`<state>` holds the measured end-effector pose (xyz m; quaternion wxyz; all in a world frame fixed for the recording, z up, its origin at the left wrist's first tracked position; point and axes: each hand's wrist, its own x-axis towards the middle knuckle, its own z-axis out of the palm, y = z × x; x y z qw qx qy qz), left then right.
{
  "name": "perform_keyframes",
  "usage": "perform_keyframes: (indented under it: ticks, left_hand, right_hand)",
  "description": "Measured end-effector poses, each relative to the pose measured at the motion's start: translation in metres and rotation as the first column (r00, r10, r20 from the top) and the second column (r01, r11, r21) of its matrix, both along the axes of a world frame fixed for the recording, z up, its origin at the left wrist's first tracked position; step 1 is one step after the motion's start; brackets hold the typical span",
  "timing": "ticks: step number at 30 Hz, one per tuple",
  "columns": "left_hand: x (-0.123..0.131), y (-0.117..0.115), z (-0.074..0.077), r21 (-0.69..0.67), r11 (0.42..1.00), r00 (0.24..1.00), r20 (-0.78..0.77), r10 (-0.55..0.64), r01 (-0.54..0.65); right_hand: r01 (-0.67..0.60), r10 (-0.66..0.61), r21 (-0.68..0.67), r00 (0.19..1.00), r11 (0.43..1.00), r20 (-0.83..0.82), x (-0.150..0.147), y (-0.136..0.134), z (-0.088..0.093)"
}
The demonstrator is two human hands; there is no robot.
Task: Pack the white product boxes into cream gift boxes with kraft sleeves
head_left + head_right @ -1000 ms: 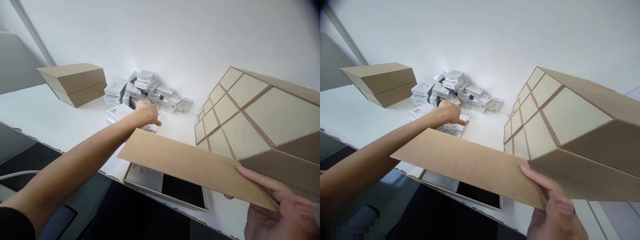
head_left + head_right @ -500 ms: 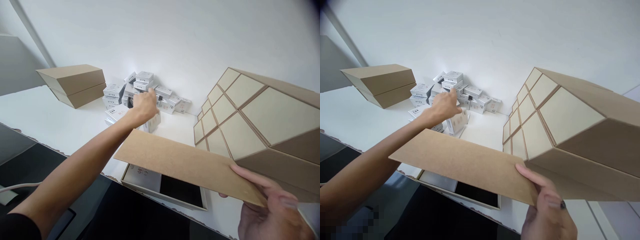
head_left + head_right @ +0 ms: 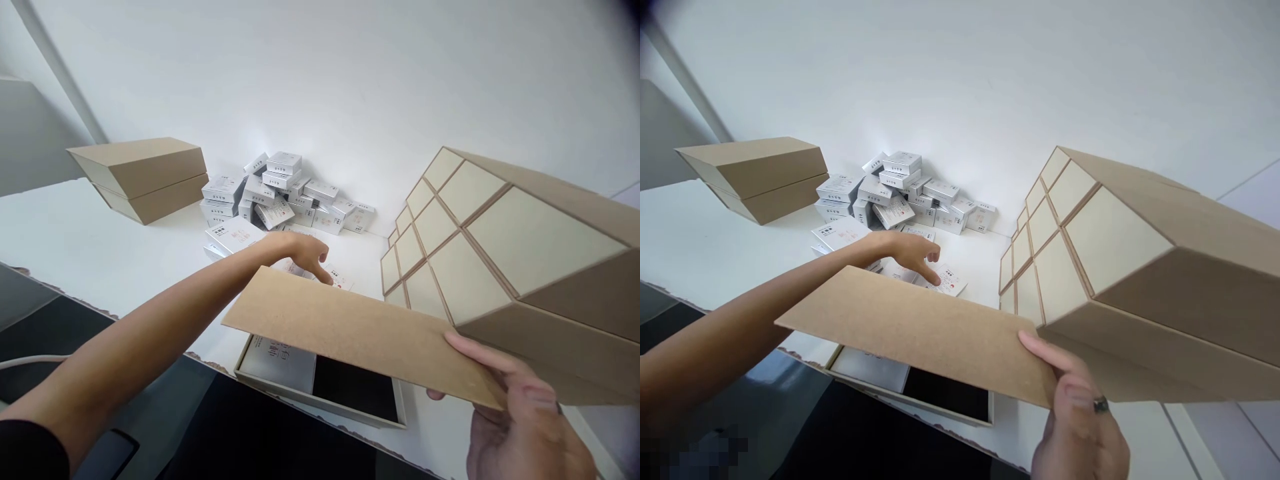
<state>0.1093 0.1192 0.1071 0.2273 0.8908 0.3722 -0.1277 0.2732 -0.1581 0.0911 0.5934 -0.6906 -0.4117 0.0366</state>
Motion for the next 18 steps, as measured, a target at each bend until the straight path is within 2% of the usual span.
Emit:
perform_keyframes:
  ticks: [3, 6, 9, 14, 18]
  left_hand:
    - [0.015, 0.009, -0.016, -0.032, 0.999, 0.999, -0.027, -0.025, 0.024]
    - [0.024, 0.020, -0.040, -0.039, 0.997, 0.997, 0.028, -0.071, 0.072]
    - [0.024, 0.028, -0.054, -0.066, 0.992, 0.991, 0.090, -0.103, 0.109]
    - [0.020, 0.033, -0.059, -0.153, 0.981, 0.980, 0.177, -0.092, 0.120]
    - [0.018, 0.031, -0.058, -0.127, 0.987, 0.974, 0.217, -0.064, 0.094]
  right_hand:
    - [0.003, -0.004, -0.002, 0.998, 1.000, -0.057, -0.001, 0.000, 0.000]
    - [0.006, -0.006, -0.011, 0.998, 1.000, -0.062, 0.001, -0.002, -0.001]
    - [0.026, -0.026, 0.009, 0.997, 1.000, -0.069, 0.002, -0.004, -0.003]
    - [0.024, -0.025, -0.004, 0.987, 1.000, -0.158, 0.003, -0.004, -0.009]
    - [-0.010, 0.003, -0.038, 0.985, 0.999, -0.170, 0.008, -0.004, -0.012]
